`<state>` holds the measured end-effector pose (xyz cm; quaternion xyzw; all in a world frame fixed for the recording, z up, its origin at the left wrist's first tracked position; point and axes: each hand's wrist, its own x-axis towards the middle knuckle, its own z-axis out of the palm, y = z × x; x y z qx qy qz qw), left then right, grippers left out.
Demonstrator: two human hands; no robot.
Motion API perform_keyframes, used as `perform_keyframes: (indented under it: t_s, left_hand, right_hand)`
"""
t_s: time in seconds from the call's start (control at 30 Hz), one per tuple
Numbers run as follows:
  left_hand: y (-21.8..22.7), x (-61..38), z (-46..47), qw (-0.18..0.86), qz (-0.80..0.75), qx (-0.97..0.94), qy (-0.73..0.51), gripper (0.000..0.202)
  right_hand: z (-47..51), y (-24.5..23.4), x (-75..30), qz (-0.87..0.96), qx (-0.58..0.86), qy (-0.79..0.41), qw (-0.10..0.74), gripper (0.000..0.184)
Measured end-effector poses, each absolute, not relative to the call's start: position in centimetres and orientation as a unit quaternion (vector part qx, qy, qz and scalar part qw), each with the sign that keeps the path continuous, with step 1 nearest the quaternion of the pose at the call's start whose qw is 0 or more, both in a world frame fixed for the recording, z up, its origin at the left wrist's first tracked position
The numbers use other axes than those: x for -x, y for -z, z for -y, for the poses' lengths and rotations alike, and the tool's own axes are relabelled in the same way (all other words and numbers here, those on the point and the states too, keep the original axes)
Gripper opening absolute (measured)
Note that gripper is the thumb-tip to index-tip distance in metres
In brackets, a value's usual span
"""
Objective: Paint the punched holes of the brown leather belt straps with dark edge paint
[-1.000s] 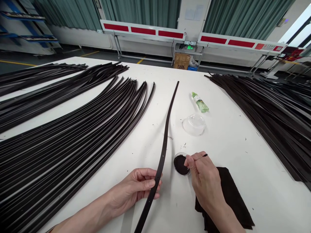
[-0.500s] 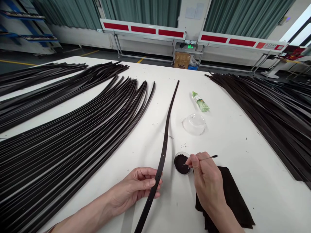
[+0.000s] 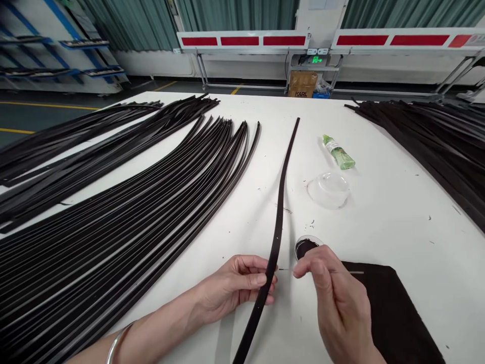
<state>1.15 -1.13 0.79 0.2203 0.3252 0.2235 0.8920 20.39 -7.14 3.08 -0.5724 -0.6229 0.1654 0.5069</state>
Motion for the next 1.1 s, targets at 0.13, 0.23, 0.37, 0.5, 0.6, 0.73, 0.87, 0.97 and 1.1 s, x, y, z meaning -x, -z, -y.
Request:
perform_keyframes:
  t_s: [0.13,0.23,0.37,0.5,0.6,0.73,0.87,0.97,1.1]
  left_hand:
    - [-0.81,-1.11,1.01,0.893,-0.32,-0.221,-0.225,0.028]
    - [-0.76,-1.14,0.98,0.895,-0.314,-0.222,-0.225,0.028]
    - [-0.79,-1.22,1.07,0.898,-0.307,-0.22,-0.228,0.027]
    - [-1.01,-1.21,1.1,0.896,-0.308,-0.228,-0.225,0.025]
    - [-1.09,-1.2,1.02,0.897,-0.304,-0.233,-0.221,0.024]
    - [-0.98,-1.22,0.97,0.896,-0.304,-0.232,-0.224,0.026]
    - [-0.89,-1.24,1.05,0.895,-0.308,-0.233,-0.222,0.028]
    - [-0.86,-1.25,1.07,0.894,-0.311,-0.23,-0.225,0.029]
    - [-0.83,-1.24,1.03,0.892,-0.314,-0.231,-0.228,0.03]
  right_hand:
    - [6.95,-2.25,-19.89,0.71,0.452,-0.135,0.523,0.025]
    - [6.83,-2.0,-19.82,0.735,0.434,-0.122,0.506,0.028]
    - [6.72,-2.35,-19.75,0.748,0.432,-0.109,0.492,0.028]
    - [6.58,-2.6,-19.67,0.75,0.441,-0.113,0.48,0.027]
    - [6.54,-2.58,-19.61,0.751,0.441,-0.112,0.479,0.026]
    - [6.54,-2.49,-19.55,0.755,0.433,-0.116,0.479,0.027]
    - [6.61,-2.49,-19.54,0.755,0.435,-0.117,0.476,0.027]
    - [6.71,-2.55,-19.44,0.75,0.441,-0.114,0.48,0.026]
    - [6.78,-2.47,-19.25,0.752,0.434,-0.109,0.483,0.027]
